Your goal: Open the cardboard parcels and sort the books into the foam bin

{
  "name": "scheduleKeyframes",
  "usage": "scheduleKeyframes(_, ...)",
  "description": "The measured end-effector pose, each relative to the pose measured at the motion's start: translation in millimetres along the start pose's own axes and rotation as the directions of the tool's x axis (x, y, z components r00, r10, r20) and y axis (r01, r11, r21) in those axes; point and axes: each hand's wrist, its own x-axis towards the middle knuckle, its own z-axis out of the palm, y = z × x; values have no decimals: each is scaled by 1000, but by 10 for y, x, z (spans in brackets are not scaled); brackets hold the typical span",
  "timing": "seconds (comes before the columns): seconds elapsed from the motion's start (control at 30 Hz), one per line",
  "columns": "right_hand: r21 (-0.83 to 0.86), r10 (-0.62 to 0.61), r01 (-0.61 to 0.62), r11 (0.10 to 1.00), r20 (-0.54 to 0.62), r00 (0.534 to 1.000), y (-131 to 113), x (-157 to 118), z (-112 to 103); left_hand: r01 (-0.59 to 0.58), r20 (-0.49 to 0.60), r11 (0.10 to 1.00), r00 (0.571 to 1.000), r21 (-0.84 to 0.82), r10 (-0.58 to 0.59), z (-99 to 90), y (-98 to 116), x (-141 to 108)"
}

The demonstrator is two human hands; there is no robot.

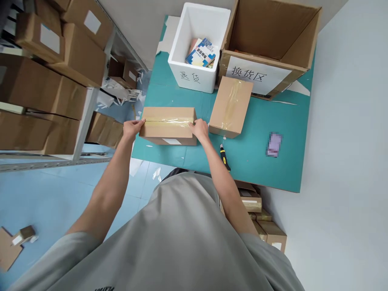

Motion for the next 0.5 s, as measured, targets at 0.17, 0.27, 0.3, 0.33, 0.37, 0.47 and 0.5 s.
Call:
scheduleKeyframes(0.17, -7, -15, 15, 1000, 42, 999, -6, -176, 70, 5, 41, 995, 999, 99, -10, -109, -22, -167)
scheduleKeyframes(0.27, 48, -62, 58, 997, 81, 995, 124, -510, 165, -25, 98, 990, 995, 140, 11, -196, -143, -399)
scheduleKeyframes(0.3, 98, -100, 91, 991, 89, 991, 203, -619, 179, -38, 100, 986, 995, 160, 22, -212, -162, -478)
scheduleKeyframes(0.33, 153, -128, 115, 982, 76, 989, 303, -713, 175, -44, 85, 981, 996, 189, 28, -212, -155, -556)
scheduleKeyframes(0.37, 204, -135, 126, 971, 27, 991, 423, -786, 151, -59, 46, 974, 998, 217, 51, -190, -113, -636)
scheduleKeyframes(0.47, 270, 6, 82, 959, -312, 950, 882, -856, -34, -292, -126, 940, 941, 174, 315, 59, 249, -920)
scheduleKeyframes(0.5, 269, 81, 46, 962, -446, 892, 1048, -833, -118, -423, -159, 901, 887, 100, 434, 210, 443, -1033)
